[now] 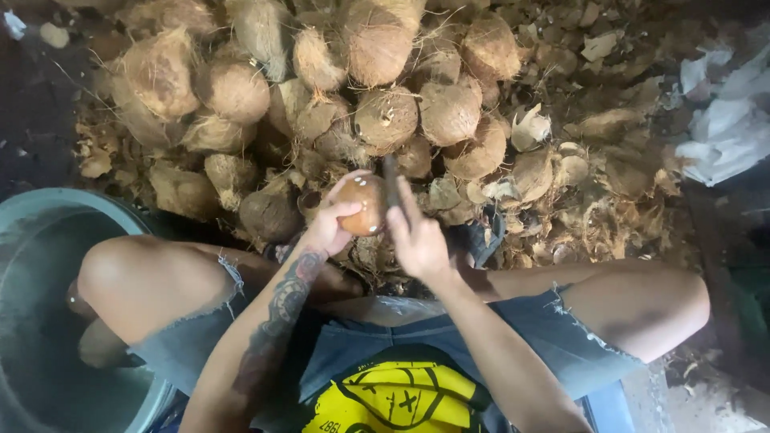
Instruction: The person is sitting on the floor, using a knife to peel the outer husk off coconuts and placing the peeled coconuts into a large basin.
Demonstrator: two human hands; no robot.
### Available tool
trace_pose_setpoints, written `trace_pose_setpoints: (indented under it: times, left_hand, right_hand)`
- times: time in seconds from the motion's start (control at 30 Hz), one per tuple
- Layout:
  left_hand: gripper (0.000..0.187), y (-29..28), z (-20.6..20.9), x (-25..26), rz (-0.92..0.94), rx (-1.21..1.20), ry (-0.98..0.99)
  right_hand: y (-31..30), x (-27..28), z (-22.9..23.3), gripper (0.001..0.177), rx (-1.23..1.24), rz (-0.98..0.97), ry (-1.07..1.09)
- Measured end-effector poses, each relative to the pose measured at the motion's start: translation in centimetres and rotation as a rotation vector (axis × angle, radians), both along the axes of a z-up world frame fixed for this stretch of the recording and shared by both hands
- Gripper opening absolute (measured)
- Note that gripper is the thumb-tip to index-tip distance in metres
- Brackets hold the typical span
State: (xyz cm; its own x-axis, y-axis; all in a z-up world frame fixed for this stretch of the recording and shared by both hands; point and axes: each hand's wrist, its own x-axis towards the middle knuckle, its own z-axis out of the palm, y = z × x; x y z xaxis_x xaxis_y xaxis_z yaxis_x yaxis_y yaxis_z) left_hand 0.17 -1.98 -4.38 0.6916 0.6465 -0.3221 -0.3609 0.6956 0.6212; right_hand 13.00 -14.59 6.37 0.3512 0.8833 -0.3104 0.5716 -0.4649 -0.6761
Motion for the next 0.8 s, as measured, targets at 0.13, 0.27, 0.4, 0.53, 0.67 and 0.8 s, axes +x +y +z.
trace_pose_setpoints:
  times: [0.13,0.27,0.4,0.53,0.67,0.8]
  left_hand:
    - [0.087,0.7,3.4,0.5,-0.071,0.068,-0.248]
    - [0.058,0.2,4.9,0.8,0.026,-0.377,0.112]
    - [0.062,0.1,-1.1,0.8,-0.01,-0.402,0.3]
    - [0.06,0.0,2.5,1.1,0.015,-0.469,0.29]
    - [0.061,0.9,5.1,0.5,0.129,-0.454,-0.055]
    - [0.073,2.0,4.3,-0.8,0.02,-0.317,-0.155]
  right_hand:
    - [0.2,2.2,-2.1,0.106,-0.292,-0.468,0.279]
    - [-1.1,1.0,4.2,0.066,-0.013,-0.21,0.194]
    - [-1.5,0.0,-2.3,0.072,0.205,0.033,-0.011]
    - [-0.1,-0.3,0.0,0.067,-0.014,0.007,-0.098]
    - [0.6,2.3,-1.4,0.084,-0.288,-0.367,0.116]
    - [-0.5,2.3,1.4,0.065,-0.075,-0.24,0.12]
